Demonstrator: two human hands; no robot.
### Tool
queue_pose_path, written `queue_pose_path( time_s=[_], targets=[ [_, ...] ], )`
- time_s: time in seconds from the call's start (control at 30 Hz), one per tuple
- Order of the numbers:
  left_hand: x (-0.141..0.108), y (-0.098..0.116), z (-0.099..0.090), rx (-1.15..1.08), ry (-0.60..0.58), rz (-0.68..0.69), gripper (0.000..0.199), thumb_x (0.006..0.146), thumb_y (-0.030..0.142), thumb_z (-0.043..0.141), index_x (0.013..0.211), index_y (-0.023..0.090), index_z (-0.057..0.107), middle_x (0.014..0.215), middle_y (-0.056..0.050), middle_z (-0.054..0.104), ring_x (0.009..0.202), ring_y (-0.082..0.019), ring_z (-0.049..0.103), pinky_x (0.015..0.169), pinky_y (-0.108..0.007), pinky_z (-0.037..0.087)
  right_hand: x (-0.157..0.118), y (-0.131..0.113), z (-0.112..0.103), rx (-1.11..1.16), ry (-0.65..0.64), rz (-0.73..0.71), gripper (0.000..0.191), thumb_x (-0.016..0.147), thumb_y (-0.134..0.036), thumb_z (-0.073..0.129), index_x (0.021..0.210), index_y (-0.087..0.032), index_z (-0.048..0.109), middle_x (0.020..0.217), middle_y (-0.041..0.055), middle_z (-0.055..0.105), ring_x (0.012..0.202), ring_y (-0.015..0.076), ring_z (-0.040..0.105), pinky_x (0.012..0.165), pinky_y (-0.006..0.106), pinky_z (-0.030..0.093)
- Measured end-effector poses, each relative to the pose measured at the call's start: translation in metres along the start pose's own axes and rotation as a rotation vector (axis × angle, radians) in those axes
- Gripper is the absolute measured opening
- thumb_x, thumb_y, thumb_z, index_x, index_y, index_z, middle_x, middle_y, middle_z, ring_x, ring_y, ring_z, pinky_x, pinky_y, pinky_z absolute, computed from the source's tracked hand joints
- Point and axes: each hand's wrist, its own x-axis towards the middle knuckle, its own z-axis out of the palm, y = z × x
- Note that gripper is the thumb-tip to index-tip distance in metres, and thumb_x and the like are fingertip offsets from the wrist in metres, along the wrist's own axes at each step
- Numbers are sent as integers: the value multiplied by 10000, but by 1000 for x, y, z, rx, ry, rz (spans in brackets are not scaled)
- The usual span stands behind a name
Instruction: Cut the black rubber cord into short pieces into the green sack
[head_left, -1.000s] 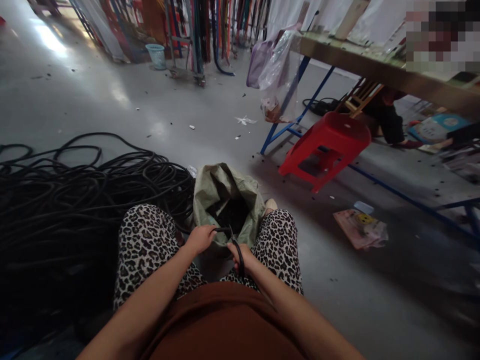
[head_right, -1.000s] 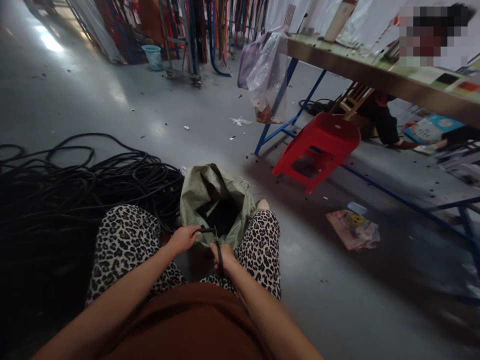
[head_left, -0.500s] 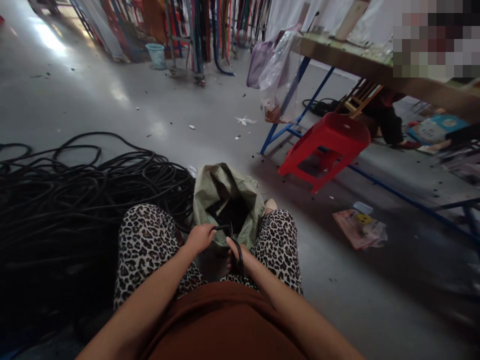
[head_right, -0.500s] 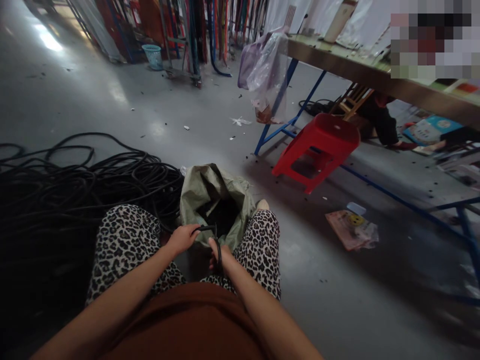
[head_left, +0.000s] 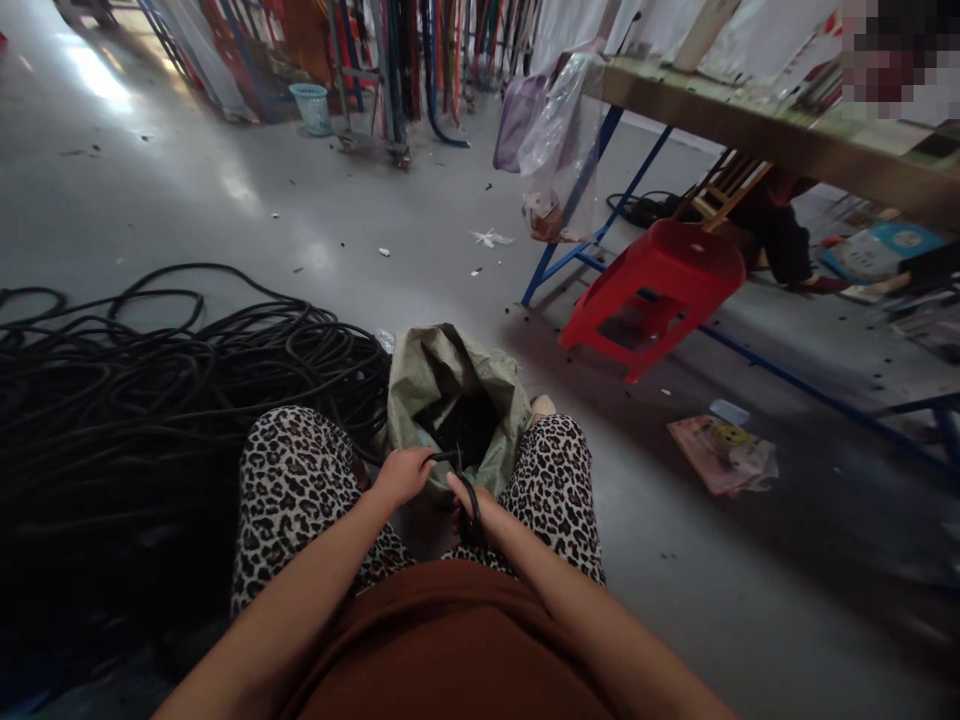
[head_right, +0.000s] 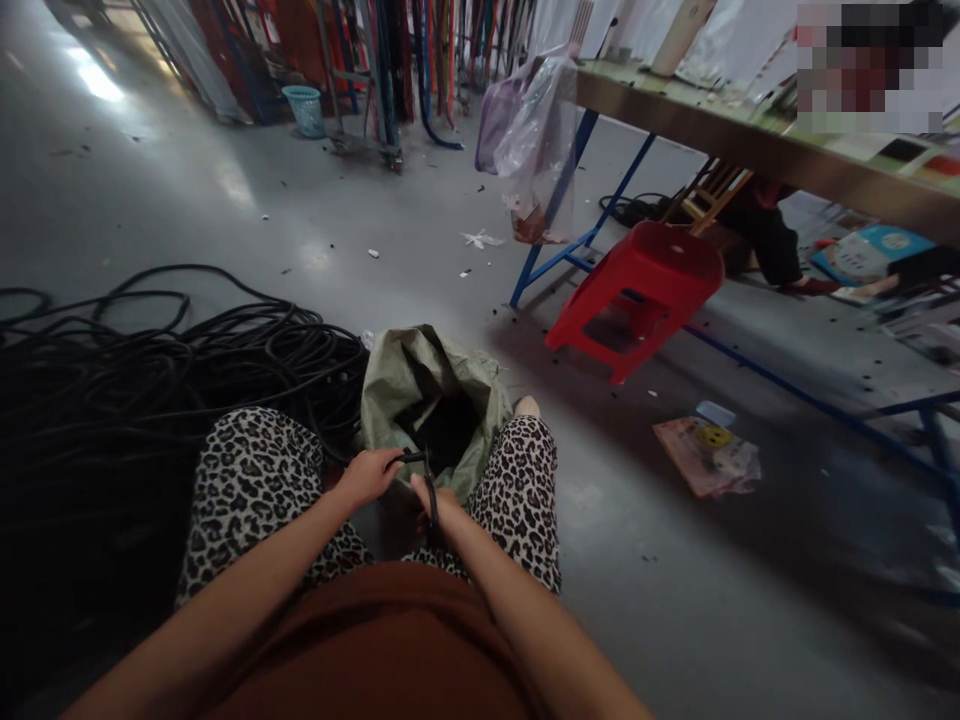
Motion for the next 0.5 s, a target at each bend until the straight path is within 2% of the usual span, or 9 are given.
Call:
queue_pose_path(
  time_s=[0.3, 0.5],
  targets=[
    [-2, 2, -2, -1, -16, 66, 345, 999, 281, 514, 1255, 214, 736, 1201, -101, 783, 1112, -242, 723, 991, -340, 518, 12, 3, 1, -89, 41, -13, 490, 1028, -579, 543, 771, -166, 602, 554, 31, 571, 481, 175, 586, 454, 239, 456],
    [0, -3, 2, 9, -30, 111, 341, 1002, 283, 507, 1243, 207, 736, 1174, -108, 785, 1097, -245, 722, 961, -337, 519, 15, 8, -3, -151, 64, -54, 505, 999, -610, 561, 769, -165, 616, 636, 53, 614, 651, 226, 683, 566, 267, 521]
  ],
)
